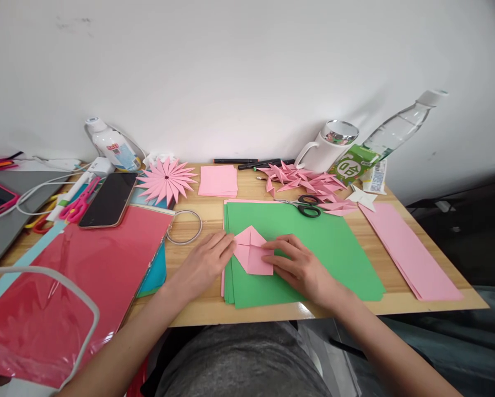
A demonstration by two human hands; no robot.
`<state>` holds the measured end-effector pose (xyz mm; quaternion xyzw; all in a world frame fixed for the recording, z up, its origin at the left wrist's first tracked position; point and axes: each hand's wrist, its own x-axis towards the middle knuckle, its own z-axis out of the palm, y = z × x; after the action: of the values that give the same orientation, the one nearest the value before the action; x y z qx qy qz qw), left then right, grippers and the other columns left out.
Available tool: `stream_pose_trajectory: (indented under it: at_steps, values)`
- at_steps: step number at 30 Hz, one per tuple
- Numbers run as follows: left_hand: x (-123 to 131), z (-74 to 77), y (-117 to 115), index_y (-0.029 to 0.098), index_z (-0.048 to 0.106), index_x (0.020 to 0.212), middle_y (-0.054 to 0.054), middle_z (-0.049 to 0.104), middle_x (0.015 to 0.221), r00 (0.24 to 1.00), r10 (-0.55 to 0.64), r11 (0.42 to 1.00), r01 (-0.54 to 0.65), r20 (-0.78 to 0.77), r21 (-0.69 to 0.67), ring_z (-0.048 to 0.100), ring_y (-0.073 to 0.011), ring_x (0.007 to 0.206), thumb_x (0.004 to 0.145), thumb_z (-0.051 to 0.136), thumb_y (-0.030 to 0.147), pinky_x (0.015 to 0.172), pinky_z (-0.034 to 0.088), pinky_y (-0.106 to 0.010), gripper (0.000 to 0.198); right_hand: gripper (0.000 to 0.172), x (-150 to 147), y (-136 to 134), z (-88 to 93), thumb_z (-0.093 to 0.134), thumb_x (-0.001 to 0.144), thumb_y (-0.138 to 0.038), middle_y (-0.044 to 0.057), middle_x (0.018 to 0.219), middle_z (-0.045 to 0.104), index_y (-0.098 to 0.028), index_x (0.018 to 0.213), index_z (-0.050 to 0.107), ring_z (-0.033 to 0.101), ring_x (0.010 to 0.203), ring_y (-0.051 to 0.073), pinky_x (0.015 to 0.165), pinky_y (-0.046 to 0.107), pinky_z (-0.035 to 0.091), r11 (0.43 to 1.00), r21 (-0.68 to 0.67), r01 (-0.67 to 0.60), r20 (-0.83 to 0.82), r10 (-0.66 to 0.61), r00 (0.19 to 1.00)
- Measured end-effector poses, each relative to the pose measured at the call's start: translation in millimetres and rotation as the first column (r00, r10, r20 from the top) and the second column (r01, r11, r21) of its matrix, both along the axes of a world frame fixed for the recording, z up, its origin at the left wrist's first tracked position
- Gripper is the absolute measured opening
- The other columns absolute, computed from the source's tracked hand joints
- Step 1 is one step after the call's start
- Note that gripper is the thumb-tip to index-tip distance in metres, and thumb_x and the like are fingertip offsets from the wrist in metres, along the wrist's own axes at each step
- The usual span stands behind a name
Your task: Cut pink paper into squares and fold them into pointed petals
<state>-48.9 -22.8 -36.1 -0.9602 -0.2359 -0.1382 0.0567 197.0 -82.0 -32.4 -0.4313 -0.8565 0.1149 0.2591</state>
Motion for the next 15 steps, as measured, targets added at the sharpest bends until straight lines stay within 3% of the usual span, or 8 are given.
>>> stream_pose_trajectory:
  at_steps: [3, 7, 11, 15]
  values:
    - [0.2, -1.8, -3.0, 0.011, 0.055, 0.115, -0.013, 0.062, 0.117, 0.996, -0.079, 0.996, 0.081, 0.037, -0.048, 0.054, -0.0229, 0.114, 0.091, 0.032, 0.005, 0.092, 0.051, -0.040, 0.033, 0.022, 0.1, 2.6, 3.3, 0.049, 0.089, -0.012, 0.009, 0.106, 0.064, -0.023, 0.101, 0.064, 0.054, 0.104, 0.025, 0.080, 0.044, 0.053, 0.999, -0.027, -0.040, 0.015, 0.040, 0.999]
    - [2.4, -3.3, -5.7, 0.009, 0.056, 0.111, -0.015, 0.061, 0.117, 0.994, -0.101, 0.992, 0.103, 0.032, -0.076, 0.053, -0.0237, 0.117, 0.090, 0.035, 0.005, 0.096, 0.050, -0.041, 0.030, 0.015, -1.5, 9.2, 1.8, 0.053, 0.089, -0.019, 0.010, 0.102, 0.064, -0.021, 0.098, 0.065, 0.058, 0.099, 0.022, 0.080, 0.039, 0.053, 0.991, -0.095, -0.090, -0.112, 0.079, 0.991]
    - [5.4, 2.6, -7.2, 0.009, 0.057, 0.107, -0.015, 0.062, 0.115, 0.986, -0.160, 0.982, 0.163, 0.041, -0.092, 0.053, -0.0237, 0.116, 0.088, 0.037, 0.003, 0.098, 0.049, -0.040, 0.028, 0.010, -8.1, 15.6, -0.8, 0.056, 0.087, -0.023, 0.009, 0.095, 0.063, -0.019, 0.080, 0.063, 0.061, 0.087, 0.020, 0.074, 0.036, 0.054, 0.981, -0.196, 0.010, -0.197, -0.049, 0.979]
    - [6.0, 8.2, -8.5, 0.010, 0.058, 0.104, -0.014, 0.062, 0.112, 0.978, -0.197, 0.965, 0.205, 0.062, -0.166, 0.051, -0.0249, 0.117, 0.088, 0.042, 0.008, 0.100, 0.047, -0.041, 0.024, 0.013, -14.8, 19.7, -2.3, 0.059, 0.085, -0.025, 0.007, 0.093, 0.059, -0.018, 0.074, 0.057, 0.061, 0.071, 0.014, 0.065, 0.029, 0.053, 0.943, -0.315, 0.109, -0.234, -0.189, 0.954]
